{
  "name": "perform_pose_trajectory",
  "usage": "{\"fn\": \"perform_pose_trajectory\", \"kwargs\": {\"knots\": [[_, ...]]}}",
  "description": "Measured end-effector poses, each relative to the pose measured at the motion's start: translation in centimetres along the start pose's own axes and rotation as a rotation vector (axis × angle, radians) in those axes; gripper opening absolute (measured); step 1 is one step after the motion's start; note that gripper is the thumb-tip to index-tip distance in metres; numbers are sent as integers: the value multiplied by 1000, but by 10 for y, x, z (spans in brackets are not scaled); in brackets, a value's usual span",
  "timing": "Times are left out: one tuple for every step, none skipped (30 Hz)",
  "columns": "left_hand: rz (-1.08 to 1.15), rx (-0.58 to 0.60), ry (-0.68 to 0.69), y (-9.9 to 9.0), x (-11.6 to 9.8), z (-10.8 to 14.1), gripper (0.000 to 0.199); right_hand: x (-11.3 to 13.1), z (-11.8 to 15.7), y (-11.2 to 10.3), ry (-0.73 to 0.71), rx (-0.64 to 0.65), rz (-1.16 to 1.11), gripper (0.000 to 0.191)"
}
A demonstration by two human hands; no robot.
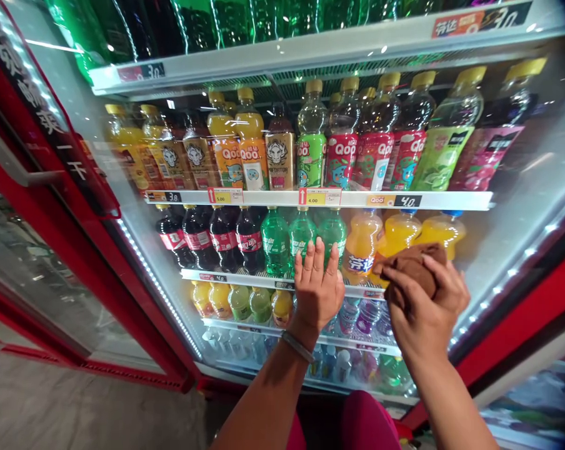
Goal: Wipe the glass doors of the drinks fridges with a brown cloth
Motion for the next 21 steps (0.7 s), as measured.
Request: {"fn": "perform_pose_trajectory", "kwargs": {"knots": [[-3,3,-2,0,0,0,77,5,-13,5,30,-47,4,29],[-7,5,-5,1,0,1,77,12,-24,11,45,-78,2,30],[-11,6,-7,1,1,1,77,21,-32,17,46,-99,-6,31],[-13,8,-6,1,1,1,78,30,-35,23,31,-99,-23,32],[-13,8,-4,1,1,1,78,39,-32,27,2,-83,-50,32],[-12,7,-1,1,2,1,78,47,-24,30,-36,-51,-82,33],[-10,8,2,1,2,1,78,52,-12,31,-73,-3,-112,35],[-8,11,4,1,2,2,78,53,5,29,-102,47,-136,37],[-6,14,5,1,3,2,78,51,23,26,-125,100,-152,40],[-5,18,4,2,3,3,79,44,40,20,-123,133,-148,42],[-5,23,2,3,3,3,80,36,54,13,-117,146,-138,41],[-5,27,-1,3,3,4,81,27,64,6,-112,166,-122,39],[-6,26,-4,4,3,4,82,16,68,1,-91,168,-96,36],[-7,22,-7,4,3,4,83,7,65,-3,-60,158,-68,32],[-8,18,-10,4,2,5,85,-1,55,-6,-17,129,-39,28],[-9,17,-12,5,2,5,86,-7,41,-7,32,82,-17,25],[-11,16,-13,5,2,6,87,-10,23,-5,85,27,1,23],[-12,19,-13,5,2,6,87,-10,5,-3,124,-54,1,24],[-12,24,-13,6,2,6,87,-6,-12,1,150,-106,-3,26],[-12,27,-13,6,2,7,88,1,-26,6,153,-145,0,27],[-13,30,-12,6,3,7,88,9,-35,12,140,-163,-3,28]]}}
Point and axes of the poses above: each hand's wrist, its own z-axis away from the middle knuckle, its own y-axis out of the palm, x = y × z, the point moved 6 cm from there along -z, towards the middle knuckle, and after that the axes turned 10 degrees about -x, right-handed, at the moved point
